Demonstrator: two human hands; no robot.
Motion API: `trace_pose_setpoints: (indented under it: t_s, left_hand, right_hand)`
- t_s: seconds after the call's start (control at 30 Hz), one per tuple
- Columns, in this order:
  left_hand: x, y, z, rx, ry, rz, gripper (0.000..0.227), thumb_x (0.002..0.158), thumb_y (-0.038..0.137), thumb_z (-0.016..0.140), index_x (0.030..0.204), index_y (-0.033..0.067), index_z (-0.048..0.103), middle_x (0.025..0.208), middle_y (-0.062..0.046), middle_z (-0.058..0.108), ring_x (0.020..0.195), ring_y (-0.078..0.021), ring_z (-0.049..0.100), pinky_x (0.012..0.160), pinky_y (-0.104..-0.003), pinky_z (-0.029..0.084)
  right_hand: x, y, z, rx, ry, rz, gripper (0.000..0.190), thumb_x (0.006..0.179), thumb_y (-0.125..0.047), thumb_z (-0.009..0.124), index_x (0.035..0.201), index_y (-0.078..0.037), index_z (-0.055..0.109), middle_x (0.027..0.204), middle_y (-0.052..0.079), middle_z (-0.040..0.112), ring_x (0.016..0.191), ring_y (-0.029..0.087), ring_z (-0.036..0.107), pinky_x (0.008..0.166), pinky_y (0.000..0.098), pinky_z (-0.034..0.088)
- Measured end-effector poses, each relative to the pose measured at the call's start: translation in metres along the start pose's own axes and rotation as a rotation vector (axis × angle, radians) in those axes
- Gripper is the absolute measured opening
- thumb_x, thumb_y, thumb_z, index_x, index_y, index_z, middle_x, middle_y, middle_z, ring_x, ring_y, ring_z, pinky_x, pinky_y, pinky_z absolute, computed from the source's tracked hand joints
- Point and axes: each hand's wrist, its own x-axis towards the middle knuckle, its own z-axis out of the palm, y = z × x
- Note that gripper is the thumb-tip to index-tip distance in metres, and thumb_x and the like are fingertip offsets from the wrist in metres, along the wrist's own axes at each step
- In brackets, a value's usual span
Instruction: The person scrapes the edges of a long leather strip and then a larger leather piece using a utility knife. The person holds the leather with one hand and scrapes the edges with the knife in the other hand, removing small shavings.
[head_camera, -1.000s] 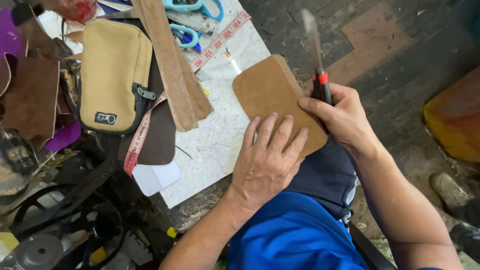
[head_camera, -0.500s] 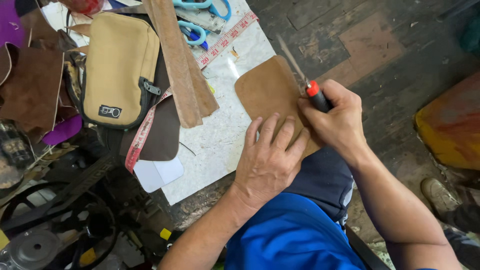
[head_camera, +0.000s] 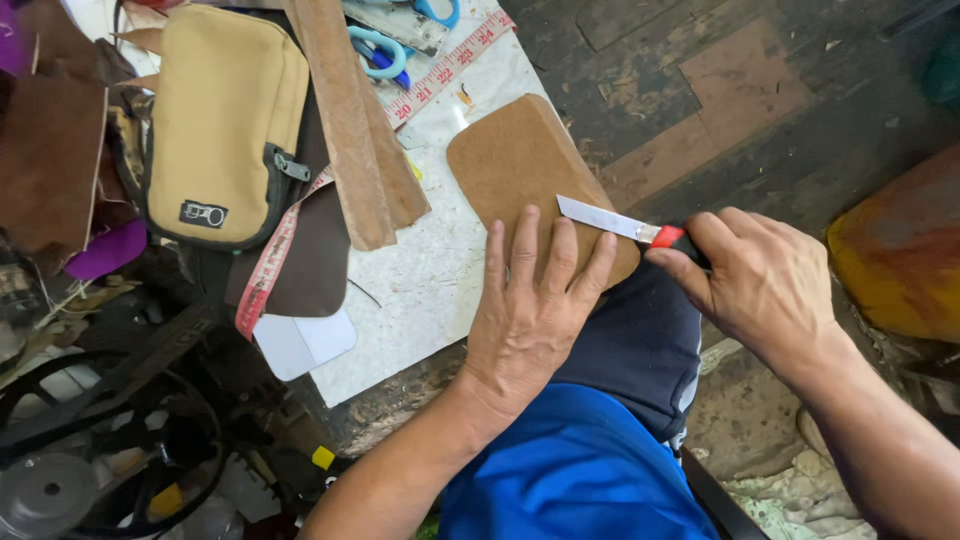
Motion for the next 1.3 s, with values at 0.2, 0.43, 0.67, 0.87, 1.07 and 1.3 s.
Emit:
trace_pose_setpoints:
  t_s: [0.2, 0.43, 0.67, 0.87, 1.07, 1.3]
  left_hand:
    - [-0.001, 0.000, 0.002, -0.019, -0.023, 0.003, 0.040, 0.107, 0.019, 0.054, 0.146, 0.0211, 0.052, 0.133, -0.015, 0.055, 0.127, -0.0379, 0.058, 0.112, -0.063, 0.047]
    - [-0.001, 0.000, 0.004, -0.030, -0.044, 0.017, 0.046, 0.107, 0.011, 0.054, 0.151, 0.0201, 0.045, 0.130, -0.015, 0.054, 0.126, -0.0383, 0.057, 0.111, -0.066, 0.047]
    - [-0.003, 0.001, 0.006, -0.030, -0.049, 0.021, 0.044, 0.108, 0.014, 0.053, 0.151, 0.0203, 0.045, 0.131, -0.016, 0.057, 0.127, -0.0383, 0.058, 0.111, -0.066, 0.048]
    - [-0.002, 0.001, 0.006, -0.058, -0.059, 0.013, 0.043, 0.108, 0.016, 0.054, 0.150, 0.0210, 0.047, 0.131, -0.016, 0.059, 0.127, -0.0393, 0.058, 0.111, -0.067, 0.046]
    - [-0.001, 0.001, 0.005, -0.066, -0.049, 0.017, 0.042, 0.108, 0.013, 0.052, 0.150, 0.0198, 0.049, 0.131, -0.017, 0.058, 0.126, -0.0401, 0.058, 0.111, -0.067, 0.046]
    - [0.001, -0.001, 0.003, -0.091, -0.037, 0.002, 0.041, 0.107, 0.013, 0.055, 0.147, 0.0200, 0.052, 0.129, -0.016, 0.058, 0.124, -0.0389, 0.059, 0.111, -0.067, 0.046]
  right_hand:
    - [0.006, 0.002, -0.002, -0.013, -0.005, -0.006, 0.057, 0.110, -0.066, 0.056, 0.078, -0.019, 0.051, 0.071, 0.001, 0.053, 0.064, 0.026, 0.060, 0.056, 0.0388, 0.046]
    - [0.011, 0.001, -0.012, 0.003, -0.047, -0.008, 0.058, 0.111, -0.064, 0.060, 0.075, -0.020, 0.049, 0.066, -0.001, 0.050, 0.059, 0.025, 0.057, 0.052, 0.0383, 0.043]
    - [0.014, 0.001, -0.011, -0.051, -0.027, -0.042, 0.058, 0.111, -0.067, 0.062, 0.077, -0.021, 0.051, 0.067, -0.001, 0.052, 0.061, 0.024, 0.059, 0.055, 0.0376, 0.046]
    - [0.022, -0.001, -0.008, -0.006, -0.008, -0.054, 0.061, 0.112, -0.067, 0.062, 0.075, -0.020, 0.049, 0.066, 0.000, 0.049, 0.059, 0.024, 0.057, 0.053, 0.0376, 0.043]
    - [0.024, -0.004, -0.015, -0.055, -0.025, -0.048, 0.061, 0.111, -0.070, 0.063, 0.076, -0.021, 0.049, 0.069, -0.001, 0.051, 0.063, 0.025, 0.061, 0.058, 0.0374, 0.047]
    - [0.022, -0.002, -0.016, -0.077, -0.016, -0.072, 0.059, 0.112, -0.067, 0.062, 0.076, -0.022, 0.050, 0.068, -0.001, 0.052, 0.063, 0.023, 0.060, 0.056, 0.0360, 0.045]
